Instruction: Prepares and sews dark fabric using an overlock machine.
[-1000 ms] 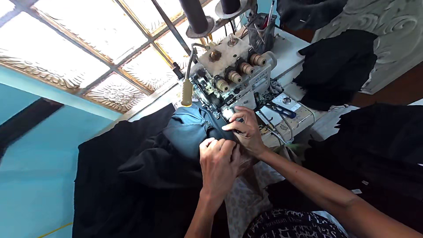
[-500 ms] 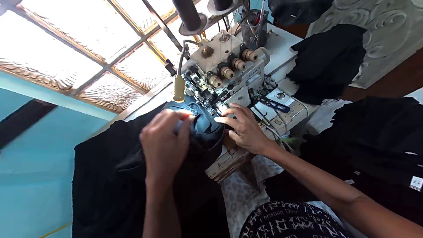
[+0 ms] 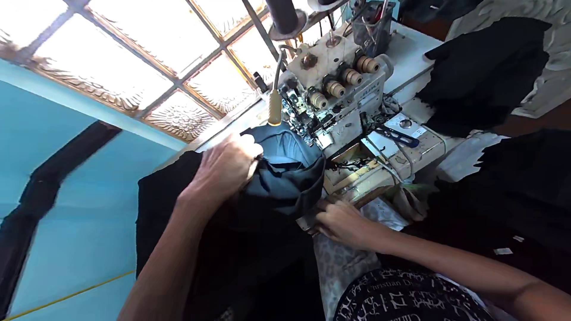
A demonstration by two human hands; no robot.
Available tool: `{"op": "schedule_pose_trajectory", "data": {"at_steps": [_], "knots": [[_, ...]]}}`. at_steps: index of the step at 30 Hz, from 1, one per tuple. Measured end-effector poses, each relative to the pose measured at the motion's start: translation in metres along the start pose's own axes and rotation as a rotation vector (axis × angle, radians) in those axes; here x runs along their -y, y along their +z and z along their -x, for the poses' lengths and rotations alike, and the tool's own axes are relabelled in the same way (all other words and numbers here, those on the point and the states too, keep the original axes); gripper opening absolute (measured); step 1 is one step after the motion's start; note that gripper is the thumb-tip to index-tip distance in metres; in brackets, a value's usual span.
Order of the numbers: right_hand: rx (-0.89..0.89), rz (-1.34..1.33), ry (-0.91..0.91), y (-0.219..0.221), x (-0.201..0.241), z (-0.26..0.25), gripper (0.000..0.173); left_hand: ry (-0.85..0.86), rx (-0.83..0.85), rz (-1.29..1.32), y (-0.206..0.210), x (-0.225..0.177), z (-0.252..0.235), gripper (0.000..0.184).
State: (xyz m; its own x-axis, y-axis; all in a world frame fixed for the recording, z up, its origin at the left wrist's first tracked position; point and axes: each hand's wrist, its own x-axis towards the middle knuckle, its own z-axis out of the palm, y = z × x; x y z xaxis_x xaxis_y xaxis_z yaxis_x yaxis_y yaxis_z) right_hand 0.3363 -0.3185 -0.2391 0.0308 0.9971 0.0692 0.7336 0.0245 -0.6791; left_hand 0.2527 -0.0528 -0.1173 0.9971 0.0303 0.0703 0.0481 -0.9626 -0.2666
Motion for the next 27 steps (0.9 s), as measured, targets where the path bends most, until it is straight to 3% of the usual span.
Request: {"op": "schedule_pose_trajectory", "data": {"at_steps": [1,3,5,7,8,10,13,15,19,21,22,24,27], "knots": [[0.017,-0.005,-0.033,0.001,0.004,-0.009,0.023,0.067,0.059,0.144,-0.033,-0.015,0.008,0.011],[-0.157,0.023,-0.178,0.015,0.012,-0.028,0.023,0.291,0.086,0.367,-0.077,-0.039,0.028,0.032],[-0.044,-0.099,-0.191,-0.005,0.05,-0.034,0.028,0.519,0.147,0.57,-0.106,-0.072,0.044,0.042],[0.03,-0.222,-0.253,-0.017,0.081,-0.027,0.027,0.605,0.199,0.592,-0.114,-0.094,0.047,0.037],[0.154,-0.256,-0.296,-0.009,0.087,-0.03,0.03,0.555,0.207,0.562,-0.112,-0.093,0.047,0.036],[0.442,-0.184,-0.428,0.024,0.084,-0.036,0.052,0.377,0.186,0.427,-0.107,-0.074,0.05,0.036],[0.686,-0.168,-0.481,0.033,0.067,-0.018,0.037,0.116,0.128,0.255,-0.098,-0.036,0.06,0.05],[0.542,-0.188,-0.53,0.018,0.053,-0.012,0.028,-0.002,0.127,0.263,-0.096,-0.016,0.069,0.054],[-0.123,-0.392,-0.577,-0.036,0.036,-0.023,0.016,-0.078,0.096,0.355,-0.098,0.007,0.083,0.058],[-0.382,-0.259,-0.471,-0.055,0.03,-0.036,0.017,-0.124,0.091,0.386,-0.101,0.008,0.084,0.054],[-0.448,-0.148,-0.409,-0.059,0.027,-0.044,0.021,-0.136,0.096,0.391,-0.102,0.007,0.084,0.053],[-0.398,0.03,-0.298,-0.057,0.021,-0.057,0.03,-0.137,0.098,0.371,-0.104,0.003,0.082,0.051],[-0.26,-0.044,-0.351,-0.051,0.022,-0.059,0.028,-0.12,0.08,0.329,-0.102,0.0,0.081,0.049]]}}
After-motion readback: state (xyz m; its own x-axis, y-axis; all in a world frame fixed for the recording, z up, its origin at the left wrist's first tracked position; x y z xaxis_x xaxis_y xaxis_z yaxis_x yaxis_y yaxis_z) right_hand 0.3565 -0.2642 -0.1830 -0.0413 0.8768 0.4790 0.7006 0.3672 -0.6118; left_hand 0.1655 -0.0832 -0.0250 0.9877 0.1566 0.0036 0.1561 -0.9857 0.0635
